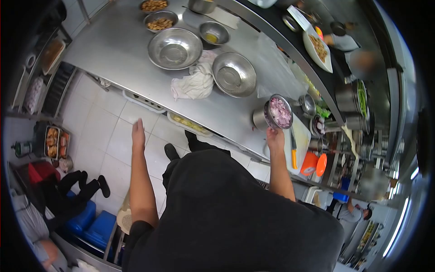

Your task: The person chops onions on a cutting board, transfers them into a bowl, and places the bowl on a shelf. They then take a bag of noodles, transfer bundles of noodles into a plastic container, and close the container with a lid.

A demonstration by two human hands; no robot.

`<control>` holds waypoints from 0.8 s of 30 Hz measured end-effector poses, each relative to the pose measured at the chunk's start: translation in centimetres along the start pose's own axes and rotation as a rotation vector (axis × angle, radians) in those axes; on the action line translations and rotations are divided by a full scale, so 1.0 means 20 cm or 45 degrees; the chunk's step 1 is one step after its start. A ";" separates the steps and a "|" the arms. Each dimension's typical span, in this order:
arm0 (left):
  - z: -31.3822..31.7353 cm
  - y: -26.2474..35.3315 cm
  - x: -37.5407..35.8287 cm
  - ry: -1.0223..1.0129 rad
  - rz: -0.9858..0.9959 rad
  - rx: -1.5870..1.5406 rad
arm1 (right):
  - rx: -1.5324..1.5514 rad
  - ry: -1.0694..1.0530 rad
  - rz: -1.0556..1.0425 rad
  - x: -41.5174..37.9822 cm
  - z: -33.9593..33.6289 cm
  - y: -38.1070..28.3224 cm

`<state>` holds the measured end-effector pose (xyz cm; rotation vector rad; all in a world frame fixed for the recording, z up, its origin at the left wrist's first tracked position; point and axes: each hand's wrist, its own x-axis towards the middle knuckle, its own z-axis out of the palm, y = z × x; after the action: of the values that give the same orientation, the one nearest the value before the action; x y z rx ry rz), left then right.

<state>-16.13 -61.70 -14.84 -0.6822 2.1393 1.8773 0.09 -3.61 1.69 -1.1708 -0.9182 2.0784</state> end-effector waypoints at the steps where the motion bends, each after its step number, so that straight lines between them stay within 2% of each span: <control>1: 0.03 0.15 0.04 -0.013 0.018 -0.026 | -0.022 0.035 -0.032 -0.02 0.04 0.00; 4: 0.13 0.36 0.30 -0.021 -0.050 0.008 | 0.003 -0.078 -0.057 0.03 0.14 -0.08; 8: 0.28 0.33 0.69 -0.030 -0.205 -0.106 | 0.045 -0.175 -0.115 0.11 0.39 -0.24; 11: 0.43 0.45 0.65 0.327 -0.349 -0.181 | 0.060 -0.268 -0.140 0.29 0.65 -0.30; 16: 0.49 0.66 0.46 0.617 -0.403 0.221 | 0.041 -0.465 -0.078 0.68 1.17 -0.26; 19: 0.50 0.74 0.41 0.645 -0.431 0.286 | -0.027 -0.683 -0.146 0.92 1.51 -0.14; 22: 0.49 0.76 0.41 0.667 -0.468 0.377 | 0.012 -0.514 -0.133 1.12 1.92 0.03; 24: 0.50 0.77 0.41 0.700 -0.463 0.405 | 0.004 -0.559 -0.082 1.20 2.13 0.14</control>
<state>-31.85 -52.36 -6.72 -1.5199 2.3244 1.2189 -48.62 0.79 3.93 -0.6782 -1.1295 2.3252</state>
